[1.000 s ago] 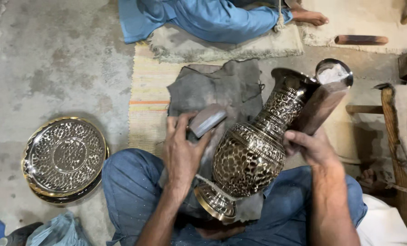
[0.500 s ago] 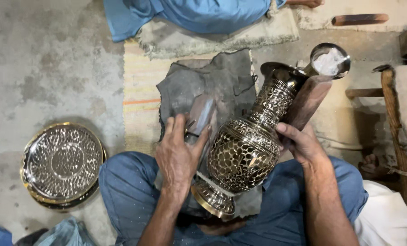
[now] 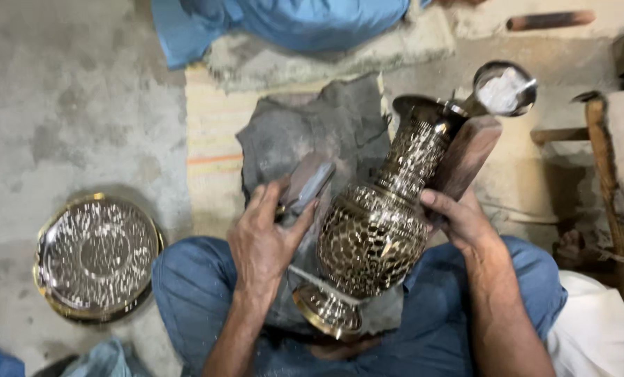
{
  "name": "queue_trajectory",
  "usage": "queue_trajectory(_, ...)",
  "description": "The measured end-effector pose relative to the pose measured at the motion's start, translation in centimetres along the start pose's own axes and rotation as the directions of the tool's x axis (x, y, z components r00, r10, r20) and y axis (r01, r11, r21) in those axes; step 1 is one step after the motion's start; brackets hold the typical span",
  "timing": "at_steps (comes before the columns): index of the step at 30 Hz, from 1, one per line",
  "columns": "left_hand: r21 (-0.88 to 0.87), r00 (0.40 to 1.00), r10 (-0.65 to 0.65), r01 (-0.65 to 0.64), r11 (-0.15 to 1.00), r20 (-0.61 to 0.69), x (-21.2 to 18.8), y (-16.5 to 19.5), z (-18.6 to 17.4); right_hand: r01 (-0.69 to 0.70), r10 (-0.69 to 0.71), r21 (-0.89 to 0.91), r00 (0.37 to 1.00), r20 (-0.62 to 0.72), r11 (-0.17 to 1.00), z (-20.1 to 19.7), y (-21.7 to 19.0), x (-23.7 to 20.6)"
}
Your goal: The person uses a chisel and wooden mallet to engrave a decorative pattern into a metal vase. They then rub the vase with a stone to smooth or polish the surface.
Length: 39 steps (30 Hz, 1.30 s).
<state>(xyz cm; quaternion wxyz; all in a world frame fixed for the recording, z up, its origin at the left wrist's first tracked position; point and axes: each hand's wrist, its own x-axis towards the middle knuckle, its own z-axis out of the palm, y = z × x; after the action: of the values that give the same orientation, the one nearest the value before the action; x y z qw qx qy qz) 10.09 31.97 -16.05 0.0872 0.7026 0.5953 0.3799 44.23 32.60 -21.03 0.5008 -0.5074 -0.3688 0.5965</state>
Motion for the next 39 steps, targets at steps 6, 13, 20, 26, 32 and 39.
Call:
queue_trajectory(6,-0.090,0.997,0.012,-0.005,0.996,0.075,0.9,0.0,-0.8,0.037,-0.038,0.018,0.999,0.023,0.999,1.8,-0.6,-0.1)
queue_trajectory(13,-0.334,0.988,-0.040,0.090,0.938,0.152,0.2,-0.5,-3.0,0.111,-0.112,0.036,0.993,0.039,0.993,2.6,-1.3,-0.4)
queue_trajectory(20,-0.693,0.875,-0.238,0.480,0.537,0.422,0.4,-2.0,-4.5,0.048,-0.050,0.039,0.997,0.052,0.998,2.0,-1.0,0.4)
queue_trajectory(26,-0.830,0.859,-0.263,0.499,0.247,0.438,0.3,-1.2,-3.5,0.087,-0.088,0.013,0.996,0.036,0.996,1.9,-2.3,0.2)
queue_trajectory(32,-0.755,0.901,-0.325,0.423,0.501,0.288,-0.1,-0.4,-3.3,0.089,-0.090,0.008,0.995,0.048,0.996,1.9,-2.9,-0.4)
queue_trajectory(39,-0.734,0.918,-0.310,0.386,0.559,0.247,0.1,0.1,-3.5,0.094,-0.095,0.022,0.994,0.057,0.995,2.0,-2.8,-0.5)
